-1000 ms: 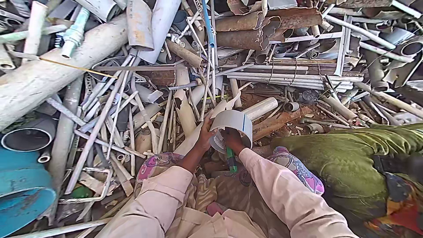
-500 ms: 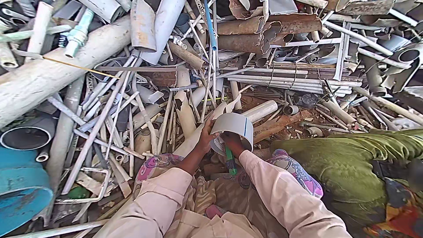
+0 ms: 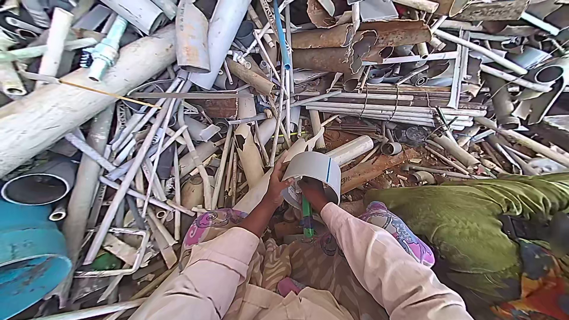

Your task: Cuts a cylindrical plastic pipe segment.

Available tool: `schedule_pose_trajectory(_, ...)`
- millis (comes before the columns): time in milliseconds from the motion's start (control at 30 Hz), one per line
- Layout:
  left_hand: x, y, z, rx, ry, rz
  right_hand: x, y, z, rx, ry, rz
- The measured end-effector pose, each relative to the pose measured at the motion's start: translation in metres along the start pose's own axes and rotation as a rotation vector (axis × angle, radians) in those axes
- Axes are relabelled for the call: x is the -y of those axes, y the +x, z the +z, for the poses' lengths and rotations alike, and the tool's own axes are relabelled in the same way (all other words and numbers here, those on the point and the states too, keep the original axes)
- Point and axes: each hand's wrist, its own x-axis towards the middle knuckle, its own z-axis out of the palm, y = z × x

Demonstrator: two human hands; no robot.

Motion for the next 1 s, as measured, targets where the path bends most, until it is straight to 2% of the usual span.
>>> schedule_pose_trajectory(333,-0.002,0.003,-0.002,0.021,0.002,0.016,0.001,-0.002,0.001,-0.017,0.028,0.002)
schedule_pose_trajectory(567,-0.001,0.004,-0.004,0.027,0.011,0.013,-0.005,0.0,0.005,-0.064,0.153,-0.015)
schedule_pose_trajectory(833,-0.005,0.006,-0.007,-0.006,0.023,-0.061,0.003,-0.004,-0.003,-0.129,0.258,0.04)
schedule_pose_trajectory(933,-0.007,0.008,-0.008,-0.025,0.025,-0.044,0.0,0.001,-0.004,-0.093,0.244,0.017)
schedule_pose_trajectory(1000,-0.008,0.011,-0.009,-0.044,0.076,-0.024,-0.005,0.002,-0.001,-0.004,0.217,-0.009)
